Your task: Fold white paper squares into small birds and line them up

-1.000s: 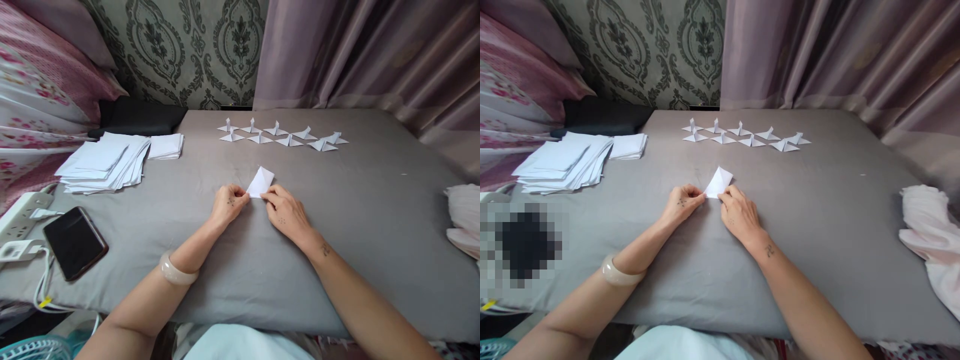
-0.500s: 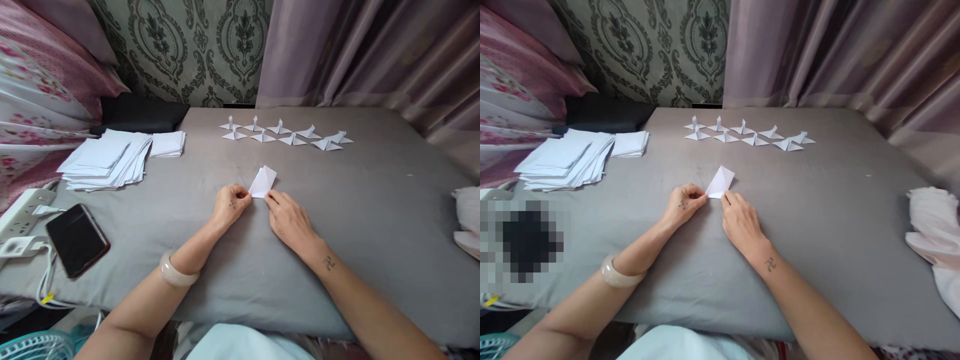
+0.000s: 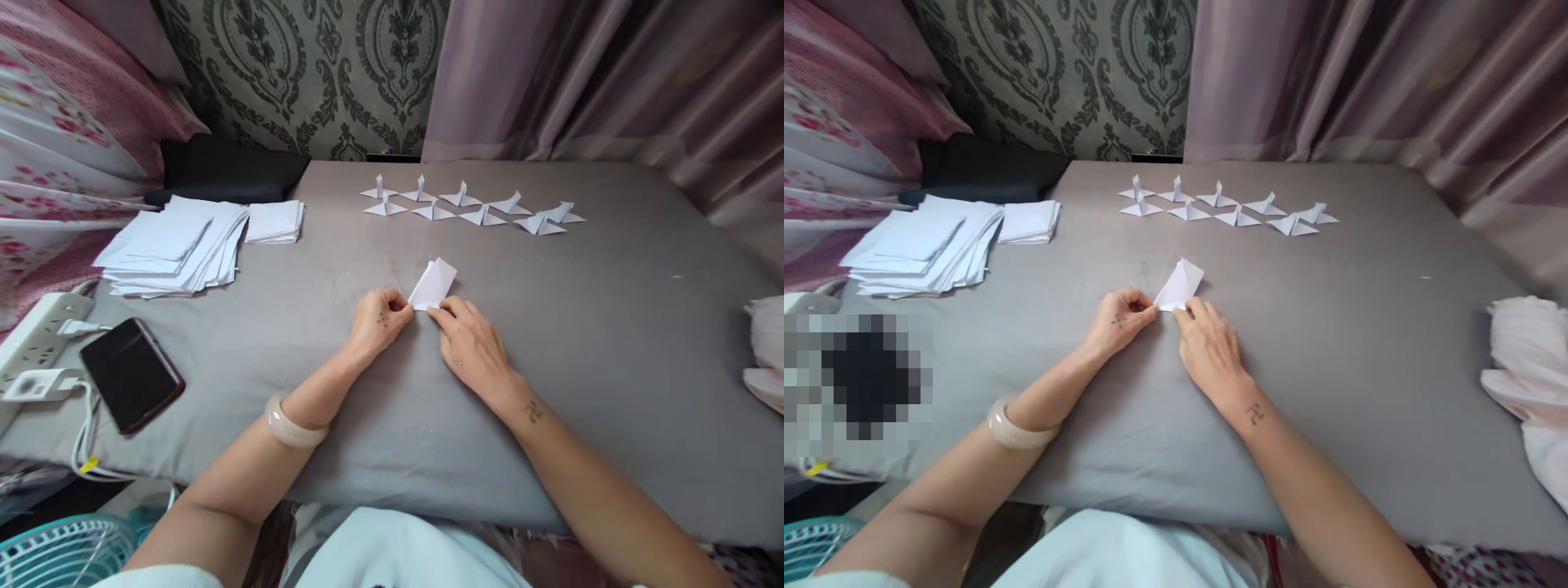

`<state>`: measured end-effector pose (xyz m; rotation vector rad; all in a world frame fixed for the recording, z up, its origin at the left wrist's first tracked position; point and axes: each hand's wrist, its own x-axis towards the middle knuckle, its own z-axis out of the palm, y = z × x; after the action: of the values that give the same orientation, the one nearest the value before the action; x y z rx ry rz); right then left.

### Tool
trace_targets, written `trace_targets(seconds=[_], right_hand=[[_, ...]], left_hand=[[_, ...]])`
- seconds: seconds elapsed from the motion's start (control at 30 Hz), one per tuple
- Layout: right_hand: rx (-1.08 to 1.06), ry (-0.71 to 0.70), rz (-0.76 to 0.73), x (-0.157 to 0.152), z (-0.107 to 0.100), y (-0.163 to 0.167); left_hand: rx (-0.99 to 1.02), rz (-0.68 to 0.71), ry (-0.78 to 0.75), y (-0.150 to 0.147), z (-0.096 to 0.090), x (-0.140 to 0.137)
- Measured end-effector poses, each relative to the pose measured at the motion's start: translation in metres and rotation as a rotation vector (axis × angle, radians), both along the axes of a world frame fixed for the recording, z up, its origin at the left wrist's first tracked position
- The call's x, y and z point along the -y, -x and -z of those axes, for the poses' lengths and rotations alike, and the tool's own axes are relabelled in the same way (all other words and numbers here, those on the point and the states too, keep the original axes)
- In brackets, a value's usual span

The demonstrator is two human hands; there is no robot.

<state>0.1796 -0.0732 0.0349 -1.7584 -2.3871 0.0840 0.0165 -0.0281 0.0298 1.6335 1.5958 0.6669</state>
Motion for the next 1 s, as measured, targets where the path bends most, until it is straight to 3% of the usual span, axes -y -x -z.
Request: trace_targets(seconds=[0.77,1.0], right_hand=[[-0.059,-0.071,-0.105,0.0,0.012,0.009],[0.008,-0.059,-0.056,0.005,0.006,0.02]], left_hand=[[-0.04,0.008,0.008,-0.001,0.001,-0.002],[-0.132,-0.033,-0.091,0.001,0.006,0.0]])
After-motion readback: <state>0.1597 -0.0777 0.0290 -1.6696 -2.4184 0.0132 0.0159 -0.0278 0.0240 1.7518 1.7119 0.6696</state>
